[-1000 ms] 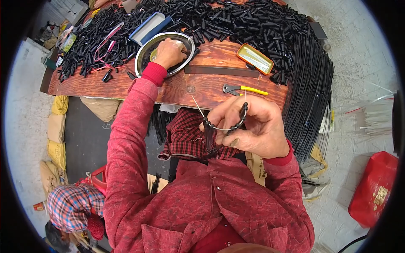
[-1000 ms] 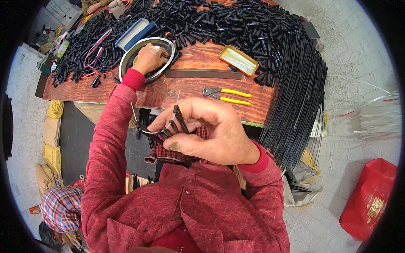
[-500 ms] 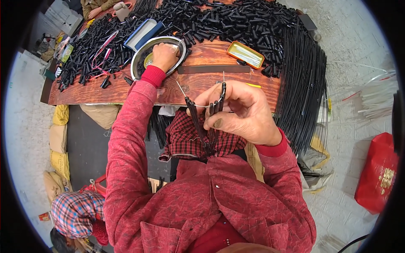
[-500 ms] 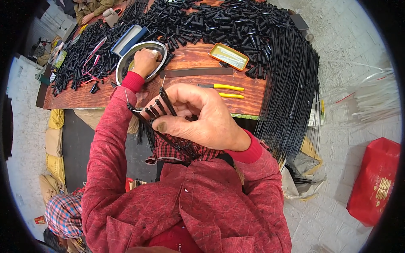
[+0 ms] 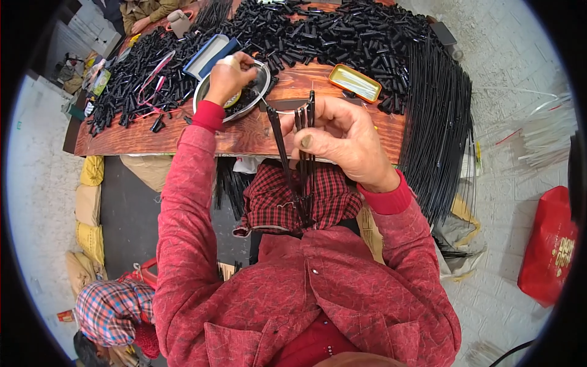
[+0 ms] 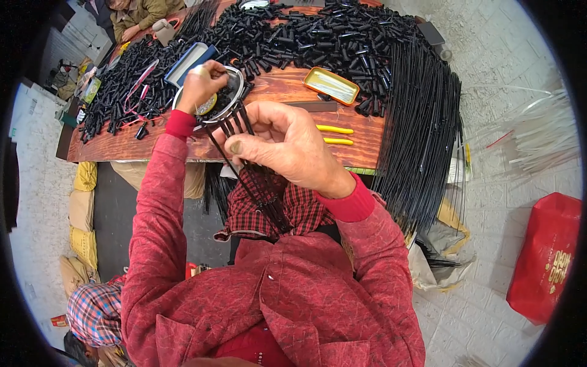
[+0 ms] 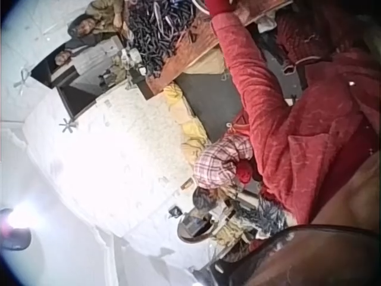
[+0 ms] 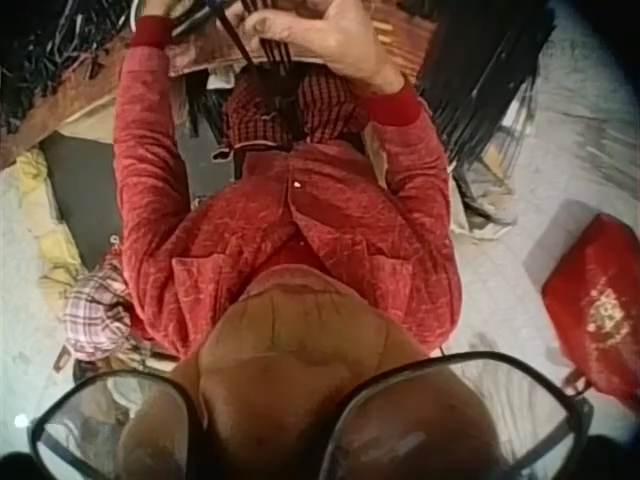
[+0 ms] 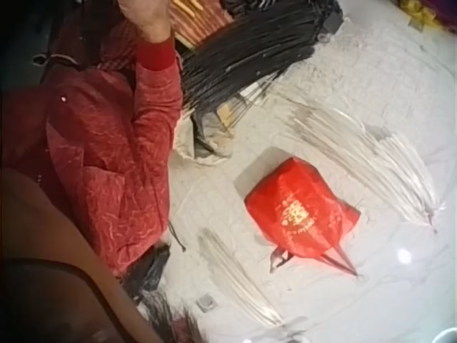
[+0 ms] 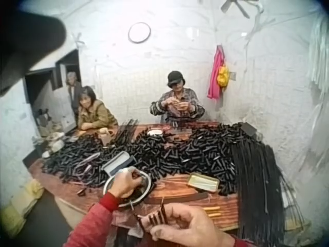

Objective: Assembling and trimming bundles of black plastic strips at a manufacturing workstation.

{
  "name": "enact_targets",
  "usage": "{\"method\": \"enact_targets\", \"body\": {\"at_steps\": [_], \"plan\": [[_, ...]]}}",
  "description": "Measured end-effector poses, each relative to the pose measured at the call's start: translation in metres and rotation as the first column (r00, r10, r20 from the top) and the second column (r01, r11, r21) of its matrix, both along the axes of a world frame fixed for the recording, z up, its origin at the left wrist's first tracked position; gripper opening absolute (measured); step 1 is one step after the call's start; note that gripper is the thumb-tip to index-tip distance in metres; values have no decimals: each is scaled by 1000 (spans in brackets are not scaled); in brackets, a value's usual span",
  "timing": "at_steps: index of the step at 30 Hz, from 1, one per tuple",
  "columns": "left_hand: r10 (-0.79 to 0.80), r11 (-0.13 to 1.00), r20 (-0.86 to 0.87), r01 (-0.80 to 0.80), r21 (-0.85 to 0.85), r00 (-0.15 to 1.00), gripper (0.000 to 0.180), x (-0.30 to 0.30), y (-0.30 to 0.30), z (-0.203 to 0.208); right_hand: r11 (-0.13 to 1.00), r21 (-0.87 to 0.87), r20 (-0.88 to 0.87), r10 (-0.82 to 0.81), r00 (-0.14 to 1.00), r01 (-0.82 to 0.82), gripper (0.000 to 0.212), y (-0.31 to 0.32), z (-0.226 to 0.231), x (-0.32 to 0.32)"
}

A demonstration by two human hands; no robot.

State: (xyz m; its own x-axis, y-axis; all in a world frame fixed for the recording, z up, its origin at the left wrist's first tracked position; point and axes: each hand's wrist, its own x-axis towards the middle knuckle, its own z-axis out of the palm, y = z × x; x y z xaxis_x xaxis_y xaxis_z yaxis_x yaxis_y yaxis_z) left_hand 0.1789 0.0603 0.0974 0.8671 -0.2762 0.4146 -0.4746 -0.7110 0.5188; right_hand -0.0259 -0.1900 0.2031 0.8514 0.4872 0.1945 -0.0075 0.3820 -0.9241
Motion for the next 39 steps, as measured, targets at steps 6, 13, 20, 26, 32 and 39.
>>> {"method": "enact_targets", "body": {"at_steps": [6, 13, 20, 26, 32, 39], "plan": [[-710, 507, -315, 147, -849, 630, 35, -72, -3, 120, 997, -70, 38, -36, 999, 39, 28, 4, -2, 15], [-823, 442, -244, 310, -842, 514, 37, -117, 4, 147, 999, -34, 72, 23, 997, -21, 29, 21, -2, 15], [-797, 491, -256, 340, -802, 547, 40, -127, 5, 149, 996, -92, 54, 23, 998, -18, 29, 19, 3, 9], [-803, 489, -251, 357, -796, 541, 39, -123, 12, 139, 996, -91, 86, 9, 996, -1, 29, 21, 2, 9], [-801, 493, -315, 263, -829, 508, 35, -127, 12, 145, 996, -94, 109, 17, 994, -6, 29, 24, 0, 12], [-793, 489, -335, 203, -848, 508, 28, -134, 5, 148, 996, -86, 93, 7, 996, 1, 25, 26, 3, 12]]}}
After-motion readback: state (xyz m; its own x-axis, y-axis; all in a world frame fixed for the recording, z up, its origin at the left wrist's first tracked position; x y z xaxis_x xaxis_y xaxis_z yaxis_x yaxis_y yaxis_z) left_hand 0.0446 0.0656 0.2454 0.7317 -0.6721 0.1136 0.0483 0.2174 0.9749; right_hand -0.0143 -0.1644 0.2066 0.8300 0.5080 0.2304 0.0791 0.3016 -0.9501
